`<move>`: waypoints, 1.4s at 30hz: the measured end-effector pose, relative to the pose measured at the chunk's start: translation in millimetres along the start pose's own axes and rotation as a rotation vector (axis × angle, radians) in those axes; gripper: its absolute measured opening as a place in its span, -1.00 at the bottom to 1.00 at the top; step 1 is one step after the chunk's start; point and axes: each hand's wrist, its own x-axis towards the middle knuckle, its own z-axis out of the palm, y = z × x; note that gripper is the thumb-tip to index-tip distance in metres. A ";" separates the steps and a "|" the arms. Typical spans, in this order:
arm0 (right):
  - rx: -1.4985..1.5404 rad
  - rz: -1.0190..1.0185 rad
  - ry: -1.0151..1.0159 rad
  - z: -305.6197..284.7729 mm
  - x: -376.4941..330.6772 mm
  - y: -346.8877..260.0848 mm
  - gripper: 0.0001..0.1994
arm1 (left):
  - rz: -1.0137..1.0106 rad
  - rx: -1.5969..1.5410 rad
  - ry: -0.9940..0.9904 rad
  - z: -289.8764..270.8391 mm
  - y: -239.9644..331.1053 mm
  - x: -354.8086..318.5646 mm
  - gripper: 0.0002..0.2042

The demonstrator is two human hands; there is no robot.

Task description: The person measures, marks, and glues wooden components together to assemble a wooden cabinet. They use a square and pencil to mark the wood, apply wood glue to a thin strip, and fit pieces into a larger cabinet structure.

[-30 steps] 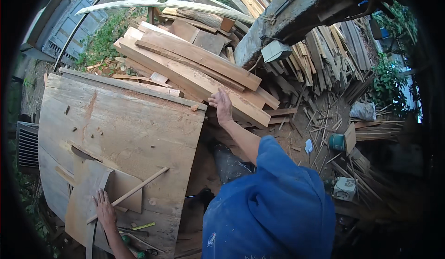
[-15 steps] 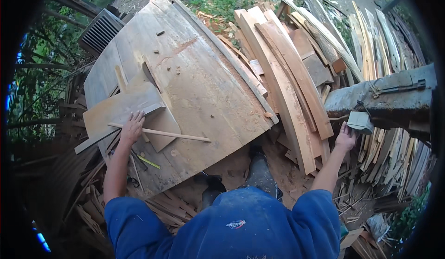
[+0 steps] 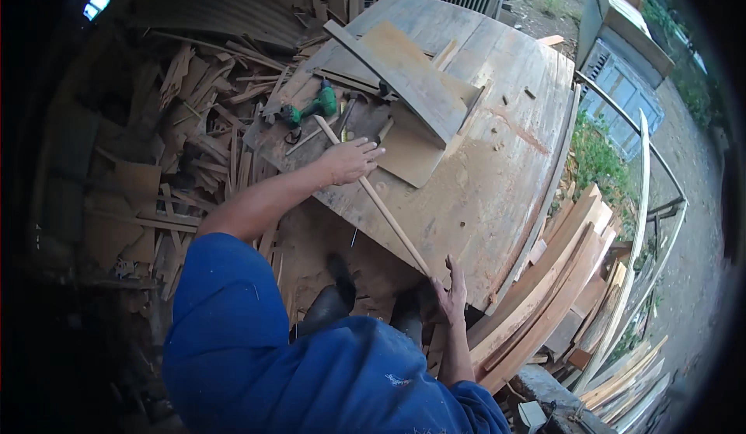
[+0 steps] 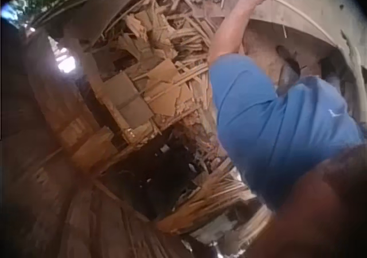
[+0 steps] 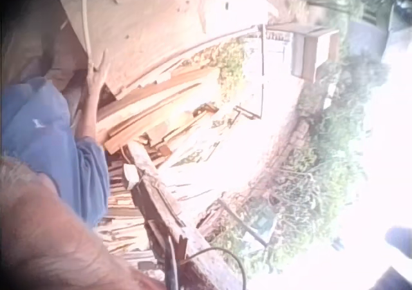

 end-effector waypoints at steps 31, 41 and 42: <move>-0.016 -0.720 -2.908 597.1 -673.3 -434.1 -0.74 | -2.734 -1.213 2.692 -62.9 850.6 -598.0 -0.67; -0.175 0.318 -2.940 681.1 -841.9 -406.1 -0.18 | -3.053 -0.519 2.432 -29.3 934.6 -692.1 -0.68; -0.178 0.379 -2.844 706.4 -851.7 -399.9 -0.21 | -3.005 -0.648 2.241 -14.2 958.0 -717.5 -0.66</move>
